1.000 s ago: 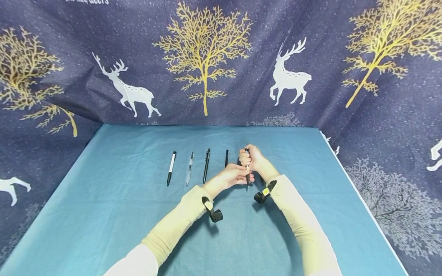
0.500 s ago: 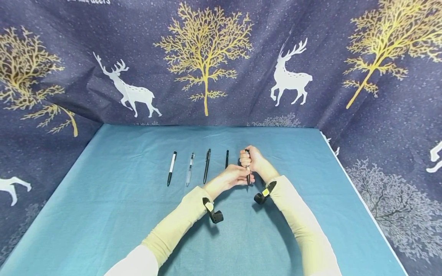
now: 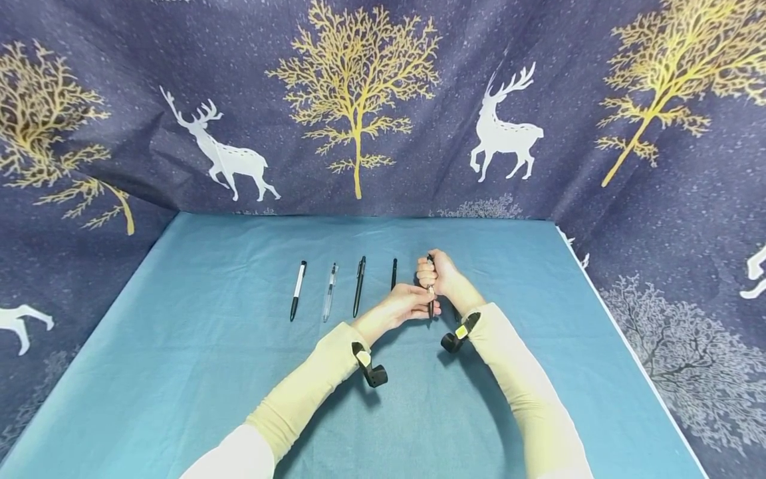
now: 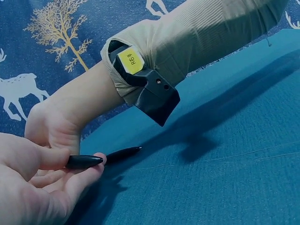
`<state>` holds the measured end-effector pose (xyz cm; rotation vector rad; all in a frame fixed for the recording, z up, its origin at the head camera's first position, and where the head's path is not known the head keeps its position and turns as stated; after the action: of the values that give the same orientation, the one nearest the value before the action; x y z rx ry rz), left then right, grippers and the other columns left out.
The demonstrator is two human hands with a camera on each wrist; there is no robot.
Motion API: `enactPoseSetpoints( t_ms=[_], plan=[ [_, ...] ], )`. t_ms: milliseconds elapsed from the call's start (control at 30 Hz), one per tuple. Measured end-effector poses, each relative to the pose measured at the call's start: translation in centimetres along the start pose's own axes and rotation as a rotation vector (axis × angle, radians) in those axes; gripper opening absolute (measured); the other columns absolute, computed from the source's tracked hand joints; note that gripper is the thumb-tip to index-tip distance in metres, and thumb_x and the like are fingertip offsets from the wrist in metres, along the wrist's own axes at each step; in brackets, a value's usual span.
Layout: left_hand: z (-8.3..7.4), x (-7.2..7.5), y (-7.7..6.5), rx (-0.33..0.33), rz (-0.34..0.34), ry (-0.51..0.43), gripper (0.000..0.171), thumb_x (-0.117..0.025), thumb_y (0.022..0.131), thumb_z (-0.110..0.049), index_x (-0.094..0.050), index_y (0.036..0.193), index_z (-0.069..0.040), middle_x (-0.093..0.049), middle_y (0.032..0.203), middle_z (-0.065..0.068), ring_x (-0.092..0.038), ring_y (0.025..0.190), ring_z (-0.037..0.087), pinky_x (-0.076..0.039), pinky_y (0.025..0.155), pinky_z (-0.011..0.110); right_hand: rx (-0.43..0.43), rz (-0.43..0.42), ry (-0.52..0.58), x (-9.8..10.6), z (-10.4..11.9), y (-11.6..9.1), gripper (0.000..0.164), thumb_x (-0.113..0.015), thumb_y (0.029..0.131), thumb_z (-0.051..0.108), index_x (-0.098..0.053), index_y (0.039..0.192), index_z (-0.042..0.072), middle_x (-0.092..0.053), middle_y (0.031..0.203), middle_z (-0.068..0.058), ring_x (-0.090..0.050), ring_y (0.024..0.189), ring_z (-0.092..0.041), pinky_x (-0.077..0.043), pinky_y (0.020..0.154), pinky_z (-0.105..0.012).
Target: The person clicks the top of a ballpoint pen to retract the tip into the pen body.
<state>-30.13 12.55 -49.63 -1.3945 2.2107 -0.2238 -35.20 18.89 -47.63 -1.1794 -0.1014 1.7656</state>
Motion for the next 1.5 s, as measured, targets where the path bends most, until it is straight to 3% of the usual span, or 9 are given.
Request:
enactPoseSetpoints(
  t_ms=[133, 333, 533, 667, 867, 1033, 1300, 1500],
  plan=[
    [-0.1, 0.3, -0.1, -0.003, -0.024, 0.028, 0.026, -0.061, 0.094, -0.005, -0.064, 0.115, 0.010, -0.070, 0.105, 0.026, -0.073, 0.082, 0.023, -0.058, 0.087, 0.036, 0.011, -0.021, 0.004, 0.1, 0.2, 0.0, 0.054, -0.007, 0.105, 0.037, -0.034, 0.063, 0.017, -0.021, 0.053, 0.011, -0.008, 0.050, -0.003, -0.010, 0.042, -0.017],
    [-0.3, 0.5, -0.3, -0.014, -0.081, 0.088, 0.024, -0.063, 0.093, -0.006, -0.066, 0.111, 0.008, -0.071, 0.088, 0.014, -0.064, 0.066, 0.012, -0.060, 0.081, 0.035, 0.010, 0.001, 0.011, 0.3, 0.2, 0.1, 0.055, -0.006, 0.105, 0.040, -0.035, 0.065, 0.016, -0.024, 0.052, 0.010, -0.017, 0.042, -0.004, -0.015, 0.039, -0.018],
    [-1.1, 0.5, -0.9, -0.082, -0.124, 0.280, 0.023, -0.065, 0.092, -0.009, -0.068, 0.111, 0.004, -0.070, 0.097, 0.014, -0.068, 0.076, 0.019, -0.061, 0.072, 0.029, 0.033, -0.046, 0.010, 0.8, 0.6, 0.1, 0.052, -0.008, 0.105, 0.043, -0.036, 0.071, 0.016, -0.022, 0.057, 0.010, -0.011, 0.050, -0.003, -0.011, 0.045, -0.017],
    [-1.4, 0.5, -1.1, -0.109, -0.157, 0.348, 0.022, -0.067, 0.090, -0.006, -0.069, 0.109, 0.004, -0.070, 0.102, 0.016, -0.071, 0.083, 0.022, -0.061, 0.070, 0.026, 0.050, -0.102, -0.014, 0.9, 0.7, 0.0, 0.048, -0.010, 0.105, 0.045, -0.035, 0.078, 0.014, -0.022, 0.061, 0.009, -0.009, 0.058, -0.004, -0.011, 0.049, -0.018],
    [-1.4, 0.8, -1.2, -0.115, -0.180, 0.383, 0.024, -0.067, 0.089, -0.003, -0.068, 0.112, 0.005, -0.070, 0.101, 0.017, -0.071, 0.082, 0.022, -0.061, 0.069, 0.025, 0.064, -0.124, -0.045, 1.0, 0.7, -0.1, 0.048, -0.010, 0.105, 0.043, -0.037, 0.081, 0.012, -0.031, 0.063, 0.005, -0.020, 0.055, -0.006, -0.018, 0.051, -0.018],
    [-1.4, 1.0, -1.0, -0.111, -0.206, 0.385, 0.024, -0.067, 0.089, -0.003, -0.068, 0.112, 0.004, -0.070, 0.101, 0.016, -0.070, 0.080, 0.020, -0.060, 0.069, 0.025, 0.097, -0.143, -0.083, 1.4, 0.9, 0.0, 0.048, -0.011, 0.105, 0.041, -0.042, 0.086, 0.011, -0.042, 0.070, 0.003, -0.036, 0.058, -0.008, -0.032, 0.054, -0.018],
    [-1.2, 1.3, -0.9, -0.122, -0.239, 0.390, 0.021, -0.067, 0.089, -0.003, -0.069, 0.108, 0.006, -0.069, 0.100, 0.015, -0.070, 0.079, 0.020, -0.060, 0.068, 0.025, 0.129, -0.161, -0.108, 1.4, 0.7, -0.2, 0.046, -0.010, 0.105, 0.041, -0.037, 0.119, 0.007, -0.052, 0.091, -0.005, -0.052, 0.080, -0.012, -0.045, 0.071, -0.021],
    [-1.5, 1.5, -0.8, -0.145, -0.269, 0.430, 0.021, -0.068, 0.088, -0.003, -0.070, 0.107, 0.004, -0.070, 0.098, 0.014, -0.071, 0.077, 0.020, -0.060, 0.066, 0.023, 0.164, -0.174, -0.116, 1.2, 1.0, -0.3, 0.049, -0.012, 0.105, 0.040, -0.034, 0.131, 0.006, -0.051, 0.104, -0.008, -0.054, 0.089, -0.015, -0.047, 0.079, -0.022]
  ],
)
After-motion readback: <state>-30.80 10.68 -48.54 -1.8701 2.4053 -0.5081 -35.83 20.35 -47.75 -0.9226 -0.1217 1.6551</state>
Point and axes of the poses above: each hand's wrist, its own y-axis towards the middle knuckle, its own x-axis out of the back of the hand, z = x × y, the point moved 7 cm from there along y, towards the middle knuckle
